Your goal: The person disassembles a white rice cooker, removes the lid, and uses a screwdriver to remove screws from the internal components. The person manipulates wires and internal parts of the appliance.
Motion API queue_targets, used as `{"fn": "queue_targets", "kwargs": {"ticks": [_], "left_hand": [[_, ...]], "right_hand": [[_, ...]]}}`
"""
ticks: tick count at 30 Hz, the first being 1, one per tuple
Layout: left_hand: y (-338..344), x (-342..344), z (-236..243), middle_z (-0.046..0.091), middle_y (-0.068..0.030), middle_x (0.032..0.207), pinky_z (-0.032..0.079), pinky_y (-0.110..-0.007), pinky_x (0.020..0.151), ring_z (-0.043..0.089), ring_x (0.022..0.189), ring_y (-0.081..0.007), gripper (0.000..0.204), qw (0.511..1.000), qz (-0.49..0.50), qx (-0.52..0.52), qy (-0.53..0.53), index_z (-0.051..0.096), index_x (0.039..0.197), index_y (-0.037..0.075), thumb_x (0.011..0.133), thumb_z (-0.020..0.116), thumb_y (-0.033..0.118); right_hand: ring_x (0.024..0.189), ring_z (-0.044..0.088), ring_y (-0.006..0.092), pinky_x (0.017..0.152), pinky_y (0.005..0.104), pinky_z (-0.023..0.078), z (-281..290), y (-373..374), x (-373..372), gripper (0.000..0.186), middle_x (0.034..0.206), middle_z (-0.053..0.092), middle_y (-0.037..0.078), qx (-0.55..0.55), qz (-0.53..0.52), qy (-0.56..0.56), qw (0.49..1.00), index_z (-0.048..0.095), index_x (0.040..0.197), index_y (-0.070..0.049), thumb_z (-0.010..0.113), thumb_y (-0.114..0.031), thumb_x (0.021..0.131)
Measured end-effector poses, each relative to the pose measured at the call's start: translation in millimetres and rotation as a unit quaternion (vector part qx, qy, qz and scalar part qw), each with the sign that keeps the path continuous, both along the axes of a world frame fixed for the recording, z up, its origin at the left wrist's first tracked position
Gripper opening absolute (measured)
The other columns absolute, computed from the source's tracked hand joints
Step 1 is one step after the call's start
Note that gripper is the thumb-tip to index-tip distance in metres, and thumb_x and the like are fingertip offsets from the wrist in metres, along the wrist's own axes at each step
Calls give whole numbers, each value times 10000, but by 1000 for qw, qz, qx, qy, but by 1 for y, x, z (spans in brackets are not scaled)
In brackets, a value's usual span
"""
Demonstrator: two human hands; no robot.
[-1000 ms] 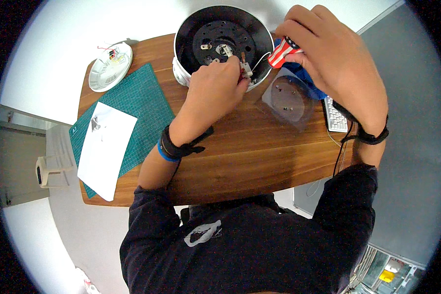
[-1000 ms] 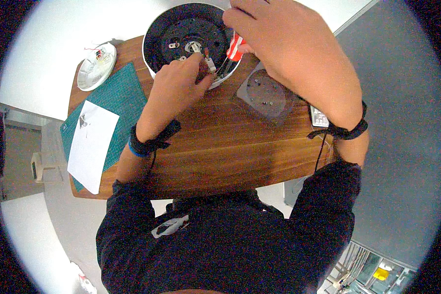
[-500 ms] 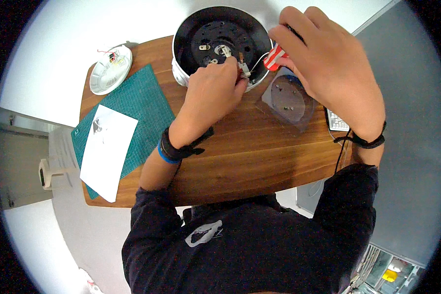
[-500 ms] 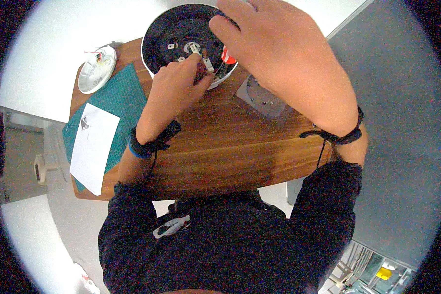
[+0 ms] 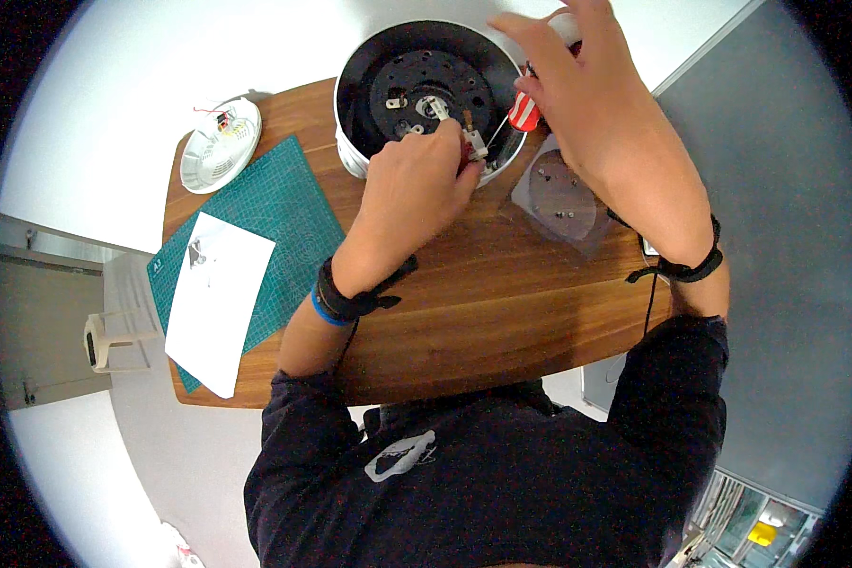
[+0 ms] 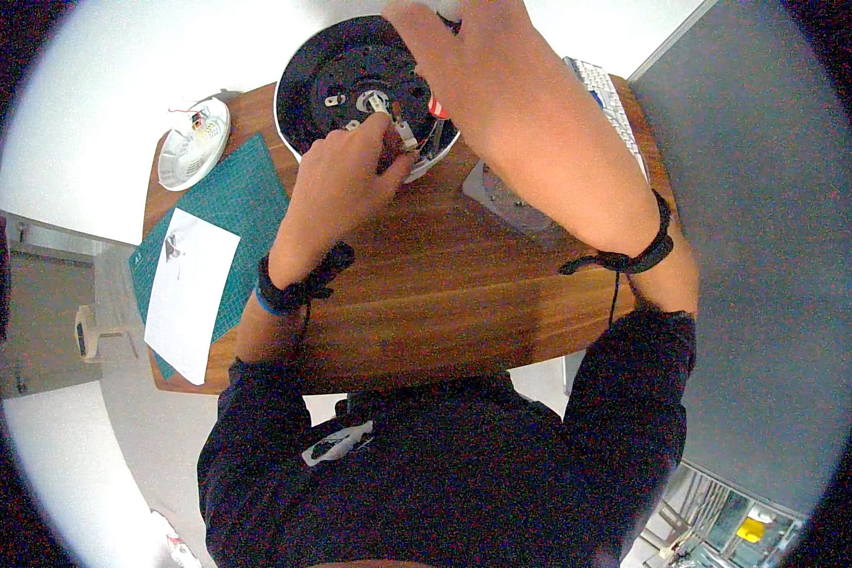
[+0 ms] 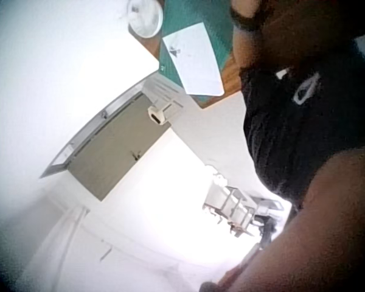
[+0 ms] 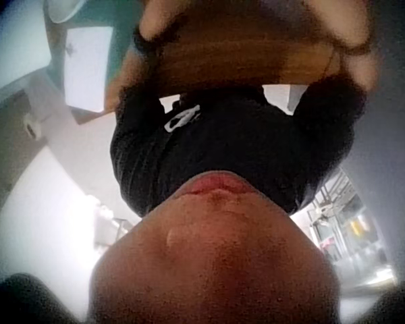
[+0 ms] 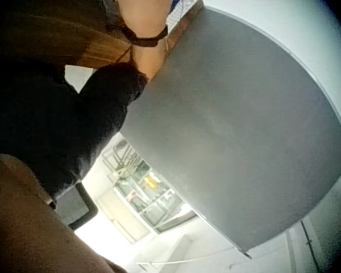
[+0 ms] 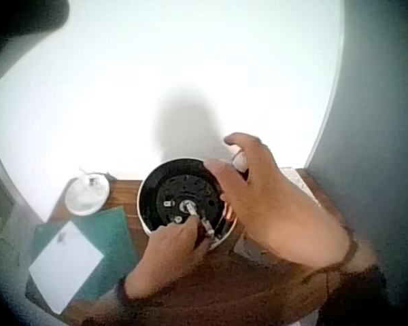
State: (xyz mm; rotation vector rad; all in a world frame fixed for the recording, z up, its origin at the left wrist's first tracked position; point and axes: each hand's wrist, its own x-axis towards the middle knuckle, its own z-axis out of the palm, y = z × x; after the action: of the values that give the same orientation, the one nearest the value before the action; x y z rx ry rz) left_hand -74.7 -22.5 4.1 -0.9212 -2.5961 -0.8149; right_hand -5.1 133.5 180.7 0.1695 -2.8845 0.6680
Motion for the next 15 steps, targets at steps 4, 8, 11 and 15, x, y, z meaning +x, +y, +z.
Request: {"fn": "queue_targets", "kwargs": {"ticks": [4, 8, 11, 15], "left_hand": [[-2, 0, 1, 781, -181, 905, 604, -525, 749, 756, 842, -412, 260, 1000, 8, -16, -20, 662, 1025, 40, 948, 755, 271], [-2, -1, -3, 742, -204, 803, 596, -523, 687, 745, 768, -419, 244, 1000, -8, 11, 18, 650, 970, 24, 926, 764, 235], [-2, -2, -5, 724, -216, 756, 590, -526, 654, 739, 730, -423, 241, 999, -18, 27, 40, 643, 943, 18, 915, 767, 222], [1, -1, -7, 731, -216, 778, 590, -526, 653, 742, 739, -420, 239, 999, -2, 22, 44, 645, 949, 20, 923, 755, 230]], "right_hand": [[930, 610, 279, 812, 370, 575, -29, 21, -3, 486, 1233, 484, 218, 213, 123, 169, 955, 449, 1445, 49, 673, -108, 1043], [909, 584, 268, 771, 360, 559, -23, 15, 0, 459, 1130, 490, 187, 207, 110, 138, 962, 478, 1402, 35, 694, -137, 1036], [912, 569, 255, 759, 348, 550, -29, 16, -6, 435, 1102, 499, 182, 267, 96, 169, 944, 505, 1353, 36, 709, -175, 1032], [926, 558, 243, 748, 324, 538, -34, 18, -18, 402, 1070, 511, 175, 314, 82, 188, 927, 544, 1251, 45, 738, -217, 1016]]}}
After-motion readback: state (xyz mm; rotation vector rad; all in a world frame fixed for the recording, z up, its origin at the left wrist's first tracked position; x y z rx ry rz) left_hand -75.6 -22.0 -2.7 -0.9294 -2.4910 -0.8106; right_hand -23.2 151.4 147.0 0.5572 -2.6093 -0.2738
